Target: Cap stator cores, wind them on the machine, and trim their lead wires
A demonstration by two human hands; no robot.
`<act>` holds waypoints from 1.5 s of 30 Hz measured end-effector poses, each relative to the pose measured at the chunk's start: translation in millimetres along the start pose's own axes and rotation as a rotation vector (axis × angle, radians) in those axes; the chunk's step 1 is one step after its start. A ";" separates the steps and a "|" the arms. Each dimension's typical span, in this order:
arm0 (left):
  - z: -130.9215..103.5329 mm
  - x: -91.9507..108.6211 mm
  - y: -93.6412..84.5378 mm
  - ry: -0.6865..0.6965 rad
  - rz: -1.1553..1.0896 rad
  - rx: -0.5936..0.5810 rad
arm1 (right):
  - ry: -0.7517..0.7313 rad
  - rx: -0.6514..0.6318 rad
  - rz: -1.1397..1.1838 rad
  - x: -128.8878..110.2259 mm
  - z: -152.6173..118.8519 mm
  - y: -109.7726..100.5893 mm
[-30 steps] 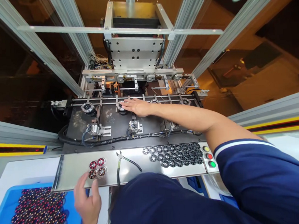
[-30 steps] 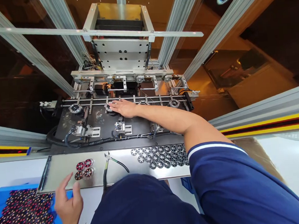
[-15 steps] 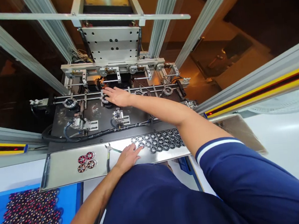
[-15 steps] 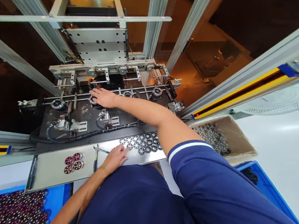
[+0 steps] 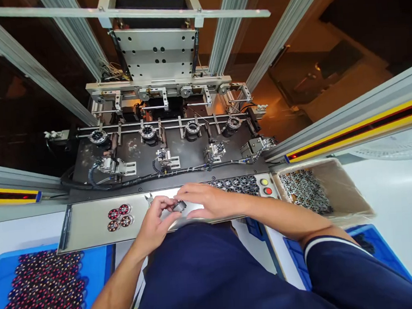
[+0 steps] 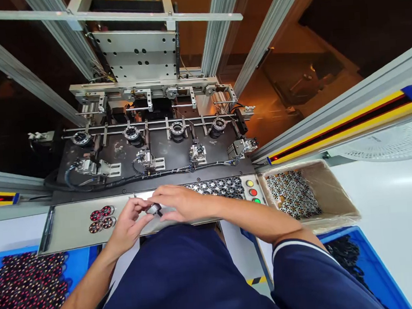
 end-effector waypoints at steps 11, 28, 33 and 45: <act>-8.7 37.0 7.8 0.012 -0.269 0.145 | 0.062 0.192 0.239 -24.7 10.9 -13.5; 35.4 -27.6 4.3 0.065 0.494 -0.019 | 0.312 -0.168 0.185 91.2 21.3 -126.3; 62.4 -74.4 22.3 0.057 0.645 -0.120 | 0.653 -0.179 -0.061 187.7 25.0 -151.3; 64.5 -90.2 23.1 0.017 0.508 -0.046 | 0.670 -0.307 -0.158 222.4 25.6 -141.2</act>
Point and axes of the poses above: each hand's wrist, its own z-axis towards the middle knuckle, its own y-axis out of the palm, x = y × z, the point moved 1 cm from there along z, towards the middle knuckle, and after that the axes turned 15 degrees about -x, right-handed, at the moved point
